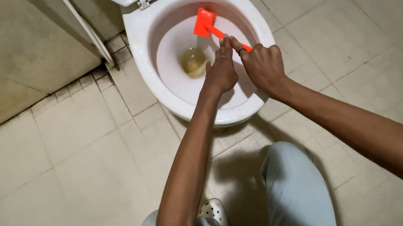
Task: The person pours liquid from two bottles into the toilet bowl, then uses a red toilet brush to scrub the inside of the bowl.
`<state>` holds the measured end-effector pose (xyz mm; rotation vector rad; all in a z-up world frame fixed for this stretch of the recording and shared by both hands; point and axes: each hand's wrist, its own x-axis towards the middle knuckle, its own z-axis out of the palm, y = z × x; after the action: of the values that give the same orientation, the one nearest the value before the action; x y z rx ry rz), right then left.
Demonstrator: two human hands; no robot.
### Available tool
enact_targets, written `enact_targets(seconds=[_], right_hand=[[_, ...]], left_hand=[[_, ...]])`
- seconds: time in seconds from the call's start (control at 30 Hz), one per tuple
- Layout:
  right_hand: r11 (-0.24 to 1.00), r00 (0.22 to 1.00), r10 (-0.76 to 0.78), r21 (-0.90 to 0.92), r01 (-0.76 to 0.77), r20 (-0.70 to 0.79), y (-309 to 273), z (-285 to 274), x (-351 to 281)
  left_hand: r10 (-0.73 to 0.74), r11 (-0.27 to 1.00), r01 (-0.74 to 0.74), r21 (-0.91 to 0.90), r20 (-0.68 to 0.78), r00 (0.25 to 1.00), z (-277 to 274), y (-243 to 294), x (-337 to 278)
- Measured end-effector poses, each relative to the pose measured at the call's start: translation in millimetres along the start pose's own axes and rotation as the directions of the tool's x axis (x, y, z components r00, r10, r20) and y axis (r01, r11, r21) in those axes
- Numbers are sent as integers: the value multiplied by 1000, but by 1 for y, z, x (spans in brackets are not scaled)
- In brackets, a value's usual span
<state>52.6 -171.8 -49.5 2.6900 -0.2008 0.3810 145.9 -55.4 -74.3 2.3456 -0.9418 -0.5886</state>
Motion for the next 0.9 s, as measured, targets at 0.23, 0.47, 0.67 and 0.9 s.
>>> enact_targets(seconds=[0.23,0.47,0.67,0.9], right_hand=[[999,997,4,-33,-1,74,11,-37,-27],[998,976,18,58,-31,218,34,-76,-63],[973,935,-10,218,-73,355,53,-139,-84],[933,845,-88,340,-115,527,62,-194,-90]], left_hand=[[97,995,-97,-2,24,995,13,20,-18],[156,988,-156,10,50,987,14,55,-54],[186,982,-187,27,47,982,6,93,-101],[251,967,-250,44,-25,968,0,105,-142]])
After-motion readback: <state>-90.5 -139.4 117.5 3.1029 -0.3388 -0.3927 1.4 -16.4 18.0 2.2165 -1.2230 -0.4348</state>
